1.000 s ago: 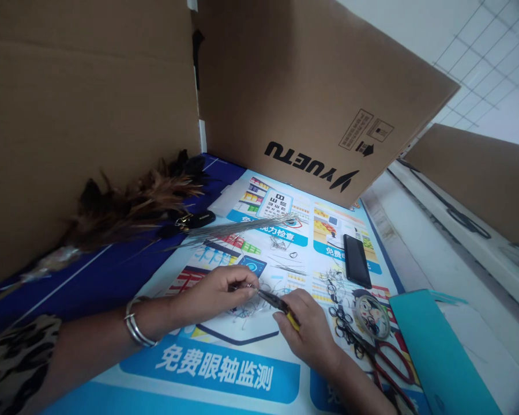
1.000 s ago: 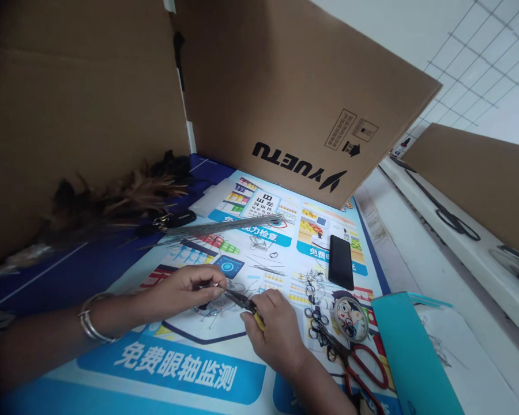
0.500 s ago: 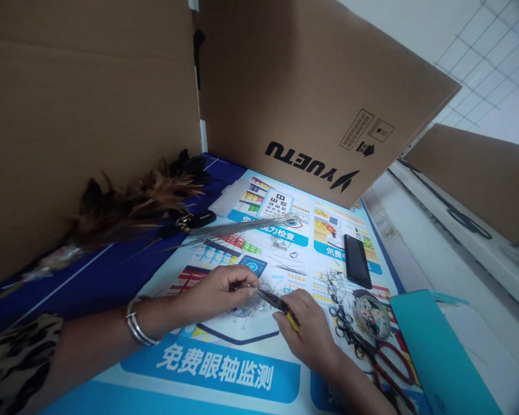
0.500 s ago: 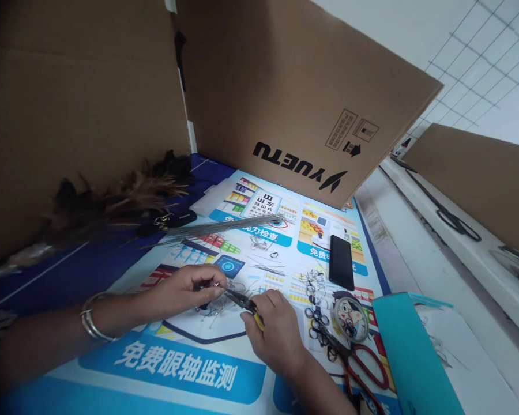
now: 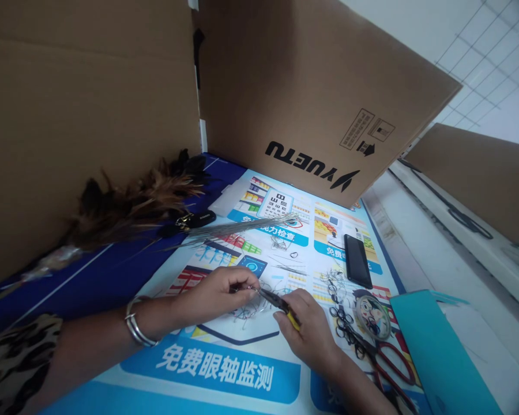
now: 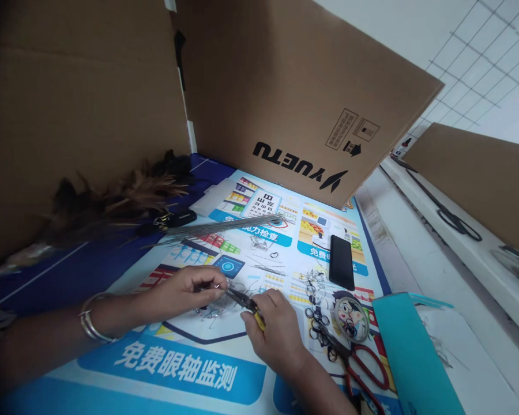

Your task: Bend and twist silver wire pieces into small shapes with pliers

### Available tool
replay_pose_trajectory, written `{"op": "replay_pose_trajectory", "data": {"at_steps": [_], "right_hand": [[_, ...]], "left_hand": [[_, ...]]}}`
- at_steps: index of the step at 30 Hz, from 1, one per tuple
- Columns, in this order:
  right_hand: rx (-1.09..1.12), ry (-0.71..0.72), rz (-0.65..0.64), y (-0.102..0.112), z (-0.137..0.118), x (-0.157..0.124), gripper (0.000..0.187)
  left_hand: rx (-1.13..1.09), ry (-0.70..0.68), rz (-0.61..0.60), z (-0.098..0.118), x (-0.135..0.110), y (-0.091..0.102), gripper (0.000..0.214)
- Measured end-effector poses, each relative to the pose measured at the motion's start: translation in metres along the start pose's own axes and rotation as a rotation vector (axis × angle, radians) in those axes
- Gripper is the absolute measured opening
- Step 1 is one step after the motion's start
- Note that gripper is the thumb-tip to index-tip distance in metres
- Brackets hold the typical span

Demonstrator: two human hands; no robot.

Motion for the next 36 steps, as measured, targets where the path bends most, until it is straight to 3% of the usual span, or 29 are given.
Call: {"op": "replay_pose_trajectory", "data": {"at_steps": [20,31,36], "right_hand": [[-0.114,0.007,-0.023,0.001,-0.004,0.0,0.014],[-0.013,-0.043,0.002,-0.002,0.0,0.0,0.011],[-0.017,-0.039,-0.015,0.0,-0.001,0.001,0.011]], "left_hand": [[-0.011,-0.001,0.008,-0.006,-0.001,-0.001,0.013],[-0.014,-0.002,-0.02,0.004,-0.001,-0.001,0.011],[-0.129,0.041,-0.039,0.0,0.0,0.001,0.013]]}}
Point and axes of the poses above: each hand's wrist, its own x-axis towards the middle knuckle, its own y-axis out of the back of the hand, z = x × y, the point moved 1 cm from there along x, towards the middle knuckle, and after that the axes turned 7 degrees about -x, right-handed, at the moved point
